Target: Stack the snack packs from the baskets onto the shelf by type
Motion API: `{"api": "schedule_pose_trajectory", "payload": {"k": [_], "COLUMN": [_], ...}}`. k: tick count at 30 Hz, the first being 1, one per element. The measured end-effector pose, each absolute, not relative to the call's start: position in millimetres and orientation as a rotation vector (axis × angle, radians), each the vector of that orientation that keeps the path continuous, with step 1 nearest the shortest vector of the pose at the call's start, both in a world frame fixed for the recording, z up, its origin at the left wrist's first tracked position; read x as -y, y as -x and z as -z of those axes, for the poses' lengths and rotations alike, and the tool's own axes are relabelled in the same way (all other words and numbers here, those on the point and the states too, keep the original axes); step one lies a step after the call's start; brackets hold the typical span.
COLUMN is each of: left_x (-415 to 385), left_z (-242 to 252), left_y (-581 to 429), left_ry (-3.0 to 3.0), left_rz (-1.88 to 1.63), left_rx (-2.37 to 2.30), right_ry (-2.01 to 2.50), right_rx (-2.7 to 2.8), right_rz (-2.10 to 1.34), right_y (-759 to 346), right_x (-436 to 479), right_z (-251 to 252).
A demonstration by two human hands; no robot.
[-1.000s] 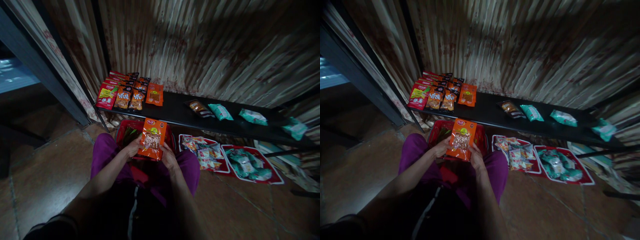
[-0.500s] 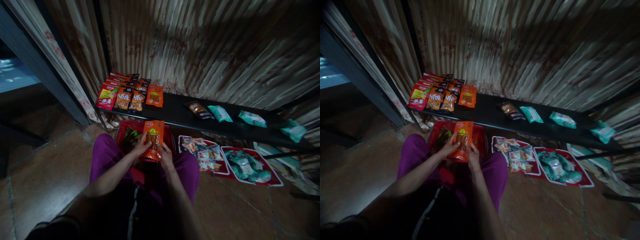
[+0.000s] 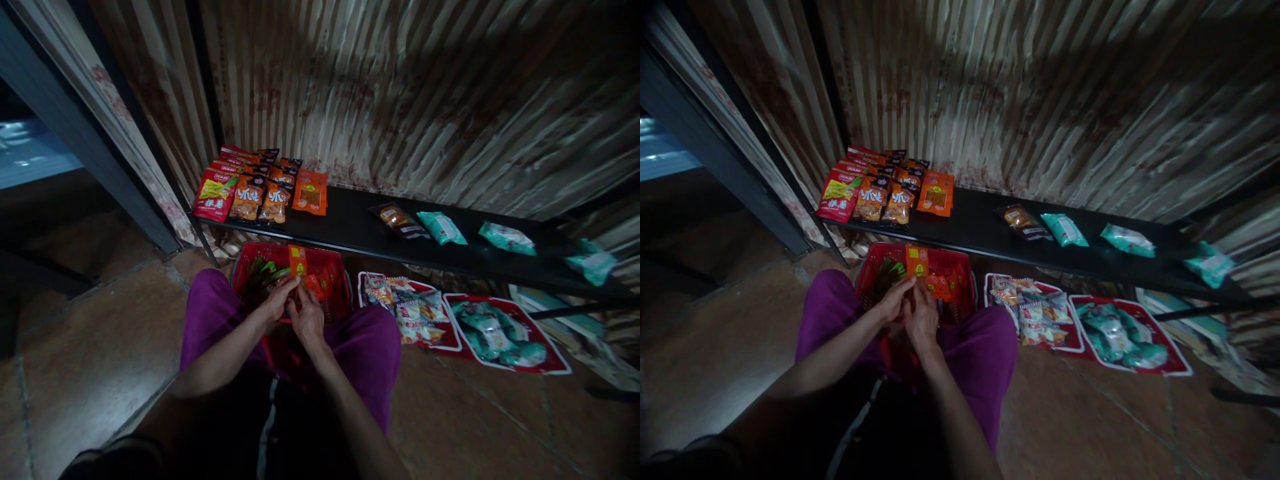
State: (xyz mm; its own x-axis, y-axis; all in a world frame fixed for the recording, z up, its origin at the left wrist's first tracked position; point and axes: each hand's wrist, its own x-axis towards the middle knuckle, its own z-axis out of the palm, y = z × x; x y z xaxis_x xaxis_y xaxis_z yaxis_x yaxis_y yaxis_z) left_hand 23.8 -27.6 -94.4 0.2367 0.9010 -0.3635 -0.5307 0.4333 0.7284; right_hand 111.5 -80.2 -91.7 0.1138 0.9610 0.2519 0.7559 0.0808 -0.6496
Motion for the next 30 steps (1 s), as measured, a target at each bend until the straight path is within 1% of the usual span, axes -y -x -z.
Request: {"api": "schedule_pose_trajectory", "payload": {"k": [4, 6, 9, 12, 14, 17, 19, 22, 30], "left_x": [26, 25, 23, 23, 23, 22, 21, 21, 18], "left_z": [97, 98, 95, 88, 84, 80, 78, 79, 82], "left_y": [-18, -12, -2, 6, 9, 10, 10, 9, 10], "left_ry": [-0.366, -0.278, -0.215, -0.207, -0.207, -0.235, -0.259, -0.288, -0.363], "left_rz": [-1.137, -1.091, -0.966, -0.943, -0.929, -0.881, -0.851, -0.844, -0.85], "left_rx": [-0.967, -0.924, -0.787, -0.735, -0.724, -0.713, -0.706, -0.718, -0.726], "right_ry": [1.653, 1.573, 1.566, 1.647, 1.58, 1.362, 1.259, 1.19, 1.187], "right_rx": [1.734, 1.693, 1.489, 1.149, 0.911, 0.62, 0.526, 0.46, 0.341], "right_rz": [-0.417, -0.489, -0.516, -0.532, -0.777, -1.2, -1.327, -1.357, -1.291], "right_y": [-111, -115, -129, -146, -156, -162, -161, -157, -155], "right_x": [83, 81, 73, 64, 60, 60, 62, 63, 59], "right_z": [92, 90, 86, 88, 92, 96, 96, 92, 93]}}
